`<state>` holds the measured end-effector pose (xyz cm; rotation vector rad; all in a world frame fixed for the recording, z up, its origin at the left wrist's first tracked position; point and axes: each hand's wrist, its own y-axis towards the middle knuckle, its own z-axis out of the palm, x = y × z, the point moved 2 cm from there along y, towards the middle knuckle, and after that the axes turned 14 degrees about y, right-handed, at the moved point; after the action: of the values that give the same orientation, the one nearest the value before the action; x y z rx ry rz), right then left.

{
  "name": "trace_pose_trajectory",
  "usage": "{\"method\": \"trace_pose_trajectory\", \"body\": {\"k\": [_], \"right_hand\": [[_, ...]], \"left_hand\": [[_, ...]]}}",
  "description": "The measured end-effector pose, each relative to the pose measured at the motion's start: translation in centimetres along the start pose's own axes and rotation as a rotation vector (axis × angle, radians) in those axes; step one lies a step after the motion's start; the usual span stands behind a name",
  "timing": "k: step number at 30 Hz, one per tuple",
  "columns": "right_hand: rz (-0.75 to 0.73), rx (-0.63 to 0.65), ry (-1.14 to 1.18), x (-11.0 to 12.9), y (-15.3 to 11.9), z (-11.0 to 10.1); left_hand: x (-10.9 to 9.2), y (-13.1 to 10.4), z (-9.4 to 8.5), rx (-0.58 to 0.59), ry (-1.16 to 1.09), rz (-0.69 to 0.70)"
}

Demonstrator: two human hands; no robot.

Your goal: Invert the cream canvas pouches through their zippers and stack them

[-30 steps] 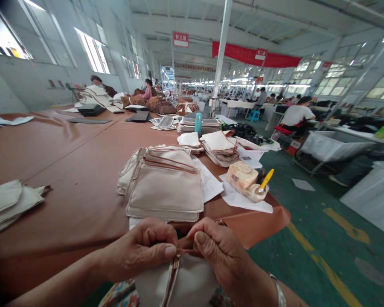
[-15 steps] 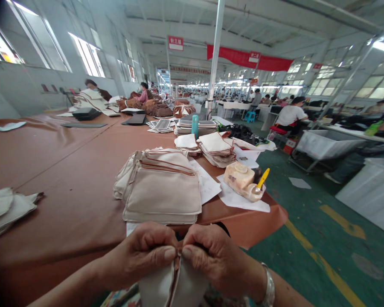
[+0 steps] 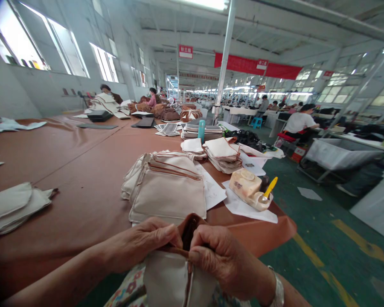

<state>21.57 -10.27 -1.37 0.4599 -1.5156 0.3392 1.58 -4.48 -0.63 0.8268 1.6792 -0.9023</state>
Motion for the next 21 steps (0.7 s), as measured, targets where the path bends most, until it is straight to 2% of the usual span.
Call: {"method": "trace_pose_trajectory", "body": {"k": [4,6,9,13,16,19,21], "right_hand": [[-0.033,-0.023,-0.024,-0.6,0.1,0.2],[-0.056,-0.047,-0.039,-1.1,0.5,-0.1],[-0.091,-0.142,-0.121,-1.2,0.8,-1.2],[-0.067,-0.287,-0.235,0.6,0.5,-2.5],[0.034,-0.243,-0.22,0.9,0.2,-2.5],[0.066,-0.12,-0.262,-0.4,-0.1,-2.3],[0.048,-0.074,-0.24,-1.4,-0.3,-2.5]], "left_hand": [[0.4,0.7,1.1,0.059,-0.067,-0.047],[0.4,1.1,1.6,0.004,-0.046,-0.009],[0.2,1.6,1.8,-0.231,0.119,0.05],[-0.8,2.3,1.8,-0.584,0.489,0.141],[-1.5,3.1,3.0,-0.732,0.68,0.353],[-1.8,4.0,4.7,-0.832,0.901,0.566],[-1.8,4.2,5.4,-0.854,1.047,0.636]]}}
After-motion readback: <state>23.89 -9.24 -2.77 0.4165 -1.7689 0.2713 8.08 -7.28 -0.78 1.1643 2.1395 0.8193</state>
